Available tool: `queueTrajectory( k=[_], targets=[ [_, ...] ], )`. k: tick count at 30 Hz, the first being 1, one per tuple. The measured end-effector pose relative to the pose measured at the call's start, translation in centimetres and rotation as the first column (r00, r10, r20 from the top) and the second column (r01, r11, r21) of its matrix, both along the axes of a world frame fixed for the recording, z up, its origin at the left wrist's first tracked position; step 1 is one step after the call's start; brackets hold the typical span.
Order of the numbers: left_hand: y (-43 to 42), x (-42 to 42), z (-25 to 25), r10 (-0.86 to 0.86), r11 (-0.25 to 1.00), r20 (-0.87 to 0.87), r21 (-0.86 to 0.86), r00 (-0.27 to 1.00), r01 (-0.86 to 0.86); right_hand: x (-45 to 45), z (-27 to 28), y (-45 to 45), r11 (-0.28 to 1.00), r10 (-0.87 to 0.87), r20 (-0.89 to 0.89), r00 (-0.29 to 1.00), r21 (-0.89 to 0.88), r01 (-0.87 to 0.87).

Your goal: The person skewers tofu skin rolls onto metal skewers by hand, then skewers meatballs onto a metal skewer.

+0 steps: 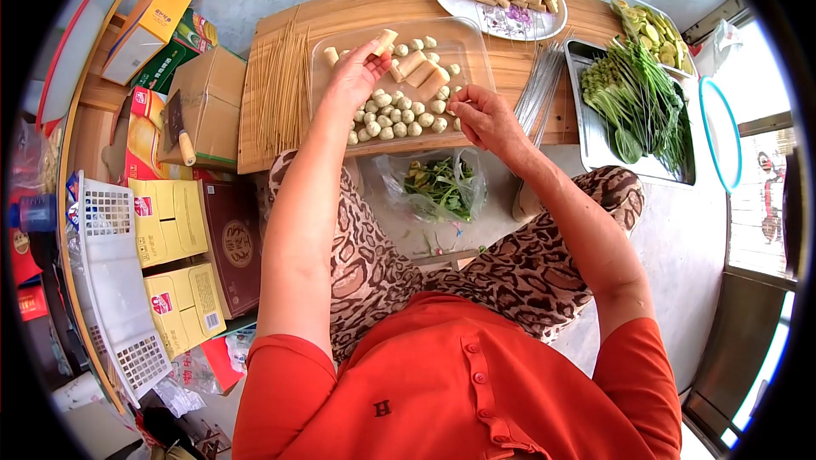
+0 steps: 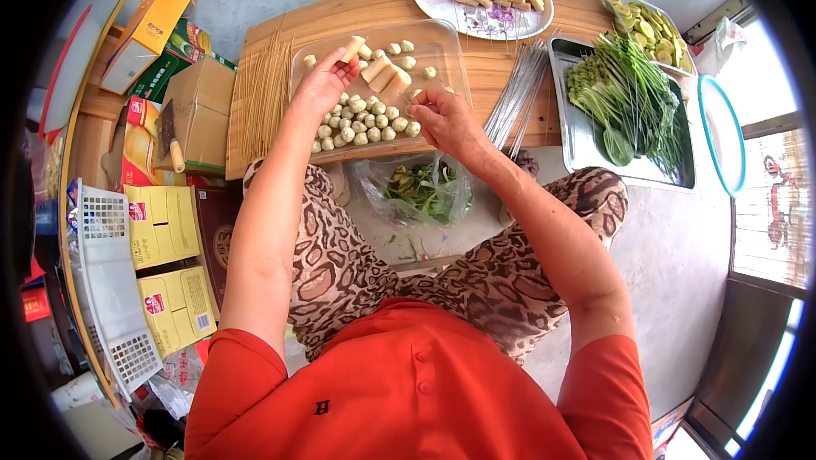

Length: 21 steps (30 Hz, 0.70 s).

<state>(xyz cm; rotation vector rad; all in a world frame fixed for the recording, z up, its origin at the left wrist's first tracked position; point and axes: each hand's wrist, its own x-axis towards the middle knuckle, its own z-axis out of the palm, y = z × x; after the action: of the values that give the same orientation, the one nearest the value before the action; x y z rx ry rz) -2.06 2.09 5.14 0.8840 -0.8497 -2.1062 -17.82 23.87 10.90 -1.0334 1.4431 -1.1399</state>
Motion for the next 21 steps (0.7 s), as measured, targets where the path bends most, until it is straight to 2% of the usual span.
queueTrajectory(
  k=[10, 21],
  targets=[
    [-0.02, -0.03, -0.13, 0.021, 0.999, -0.016, 0.03, 1.0, -0.02, -0.05, -0.26, -0.05, 1.0, -0.003, 0.008, 1.0, 0.005, 0.003],
    [0.1, 0.06, 0.01, -0.063, 0.998, -0.01, 0.014, 0.998, 0.063, 0.11, 0.07, -0.06, 1.0, -0.004, 0.015, 1.0, 0.016, 0.004]
  ],
)
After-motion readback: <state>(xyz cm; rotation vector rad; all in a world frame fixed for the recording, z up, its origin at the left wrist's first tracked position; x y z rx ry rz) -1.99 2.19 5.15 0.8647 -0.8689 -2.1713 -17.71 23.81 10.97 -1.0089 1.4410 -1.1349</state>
